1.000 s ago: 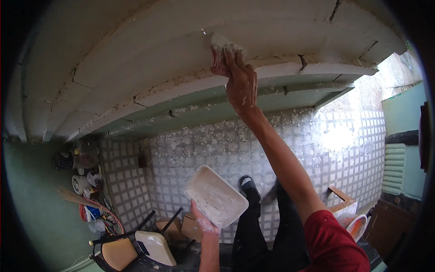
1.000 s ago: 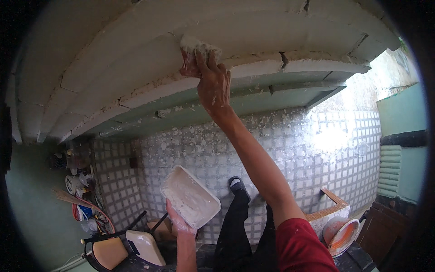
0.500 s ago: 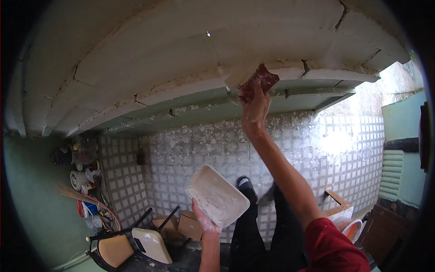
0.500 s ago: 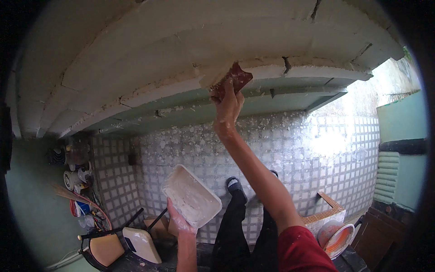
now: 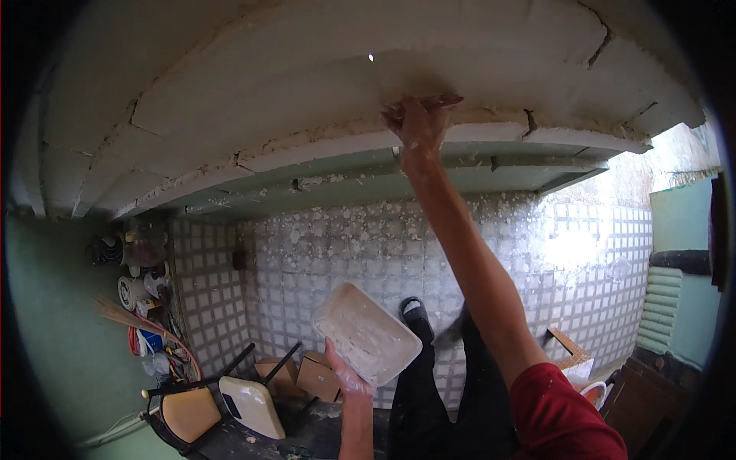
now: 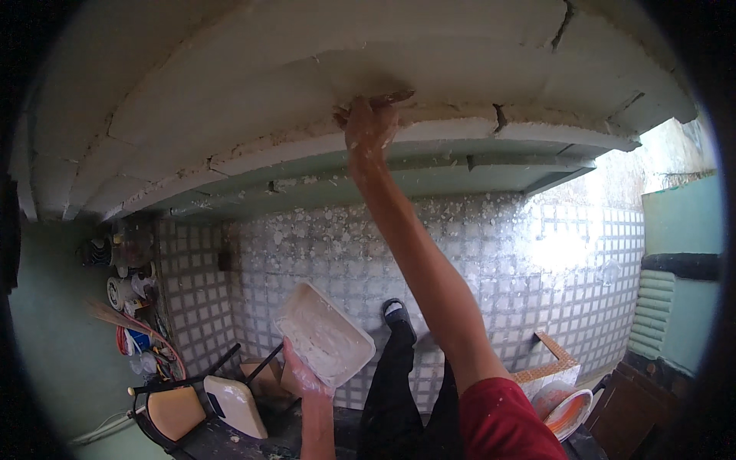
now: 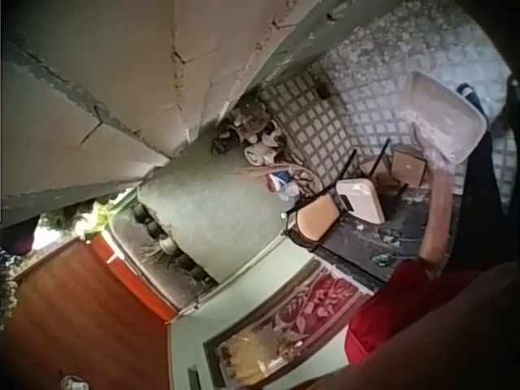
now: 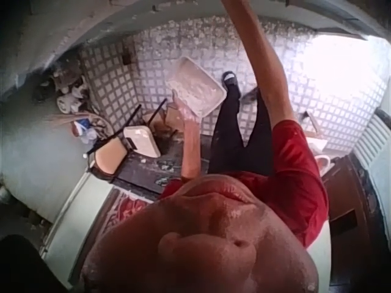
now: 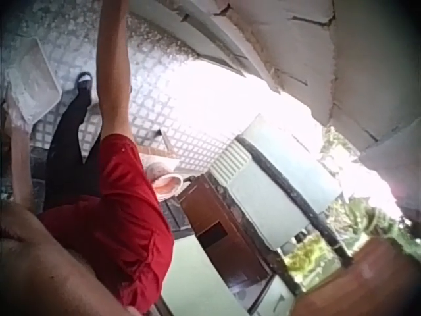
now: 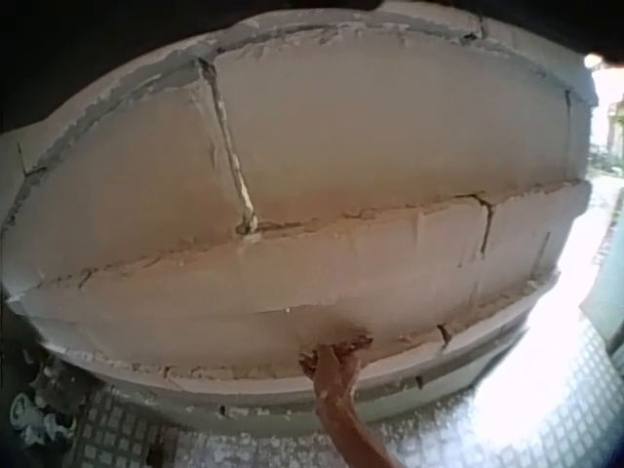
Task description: Applying plaster or filler to cracks and holes in a wall using a putty knife.
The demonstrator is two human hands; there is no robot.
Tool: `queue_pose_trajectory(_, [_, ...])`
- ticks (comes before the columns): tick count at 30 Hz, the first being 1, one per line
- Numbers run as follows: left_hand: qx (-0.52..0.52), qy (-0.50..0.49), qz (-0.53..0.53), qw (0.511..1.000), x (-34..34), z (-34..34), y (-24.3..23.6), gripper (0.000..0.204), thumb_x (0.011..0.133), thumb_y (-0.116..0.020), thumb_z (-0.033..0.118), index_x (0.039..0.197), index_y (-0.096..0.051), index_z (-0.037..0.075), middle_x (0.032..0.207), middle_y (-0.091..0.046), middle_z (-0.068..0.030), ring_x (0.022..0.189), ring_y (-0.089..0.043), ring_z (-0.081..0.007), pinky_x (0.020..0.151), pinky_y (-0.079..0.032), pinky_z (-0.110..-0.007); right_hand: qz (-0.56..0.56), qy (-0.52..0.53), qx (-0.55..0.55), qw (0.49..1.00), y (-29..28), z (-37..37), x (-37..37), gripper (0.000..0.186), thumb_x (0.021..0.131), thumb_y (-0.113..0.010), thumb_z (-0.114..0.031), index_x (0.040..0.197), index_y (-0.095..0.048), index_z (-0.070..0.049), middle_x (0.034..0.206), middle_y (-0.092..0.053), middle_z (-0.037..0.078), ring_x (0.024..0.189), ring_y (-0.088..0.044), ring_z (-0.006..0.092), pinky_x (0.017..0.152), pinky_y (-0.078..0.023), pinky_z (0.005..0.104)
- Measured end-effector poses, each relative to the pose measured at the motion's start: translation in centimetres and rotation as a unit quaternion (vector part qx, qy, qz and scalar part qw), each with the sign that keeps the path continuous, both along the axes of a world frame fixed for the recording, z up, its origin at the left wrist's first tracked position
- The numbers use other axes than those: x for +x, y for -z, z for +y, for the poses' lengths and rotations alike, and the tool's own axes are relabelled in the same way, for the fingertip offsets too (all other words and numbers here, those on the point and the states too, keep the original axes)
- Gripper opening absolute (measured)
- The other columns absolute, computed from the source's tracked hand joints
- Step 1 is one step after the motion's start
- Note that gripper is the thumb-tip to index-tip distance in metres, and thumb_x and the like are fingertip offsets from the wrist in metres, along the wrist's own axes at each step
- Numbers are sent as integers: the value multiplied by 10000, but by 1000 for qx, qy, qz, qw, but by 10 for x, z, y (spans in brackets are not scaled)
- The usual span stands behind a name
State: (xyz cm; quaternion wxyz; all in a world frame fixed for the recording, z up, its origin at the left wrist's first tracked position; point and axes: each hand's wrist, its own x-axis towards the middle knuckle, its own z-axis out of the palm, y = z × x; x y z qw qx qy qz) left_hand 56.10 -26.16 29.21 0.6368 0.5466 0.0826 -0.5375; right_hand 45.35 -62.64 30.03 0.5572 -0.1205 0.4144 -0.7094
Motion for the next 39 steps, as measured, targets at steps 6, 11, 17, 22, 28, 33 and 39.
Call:
queue_pose_trajectory(6, [-2,2,9,1000,-6,-8,2,704,920,-477,545,1465,-304,134,1454,-384,-93,1294,-415,-309,1061,-382,-465,7,-88,-36,995,-35,-6,-10,178,871,-536,-72,985,-564,61,830,-623,128,718,-658,200,650,-579,321])
queue_pose_trajectory(11, [4,3,-12,1000,-9,-6,-6,701,931,-448,544,1468,-289,123,1457,-378,-103,1295,-415,-312,1061,-376,-462,64,-116,-55,990,-46,36,-1,214,879,-532,-72,1043,-562,62,887,-624,112,736,-652,185,642,-565,314])
queue_pose_trajectory(17, [-3,17,-9,1000,-14,-1,-7,701,933,-440,546,1470,-285,123,1462,-371,-108,1302,-410,-314,1057,-384,-469,-25,-70,3,997,5,32,-18,191,878,-519,-44,1055,-539,25,922,-614,113,728,-631,158,611,-544,307])
queue_pose_trajectory(22, [-18,6,11,1000,-17,3,-7,694,929,-463,541,1470,-302,138,1459,-385,-92,1296,-418,-310,1072,-376,-470,39,-81,8,996,-7,-6,-10,181,873,-523,-43,1040,-523,28,885,-607,106,691,-604,156,573,-503,281])
queue_pose_trajectory(28, [-24,18,-3,1000,-17,4,-8,704,924,-471,544,1472,-298,137,1465,-375,-94,1303,-409,-311,1079,-368,-470,310,-89,-63,944,2,39,-28,343,886,-538,-64,1225,-546,-9,848,-588,46,728,-553,96,571,-441,235])
queue_pose_trajectory(33, [-10,9,-14,1000,-14,6,-7,699,928,-453,548,1467,-299,131,1460,-377,-96,1303,-409,-311,1072,-371,-467,351,18,-7,936,23,54,-85,579,899,-499,-13,1457,-374,-98,1100,-658,94,880,-607,107,790,-509,238])
queue_pose_trajectory(39, [-4,9,-5,1000,-15,8,-7,698,930,-450,550,1468,-297,133,1462,-375,-95,1302,-410,-309,1074,-370,-468,619,182,-51,762,45,25,-85,526,921,-515,-69,1426,-436,-193,977,-695,185,708,-692,211,619,-521,337])
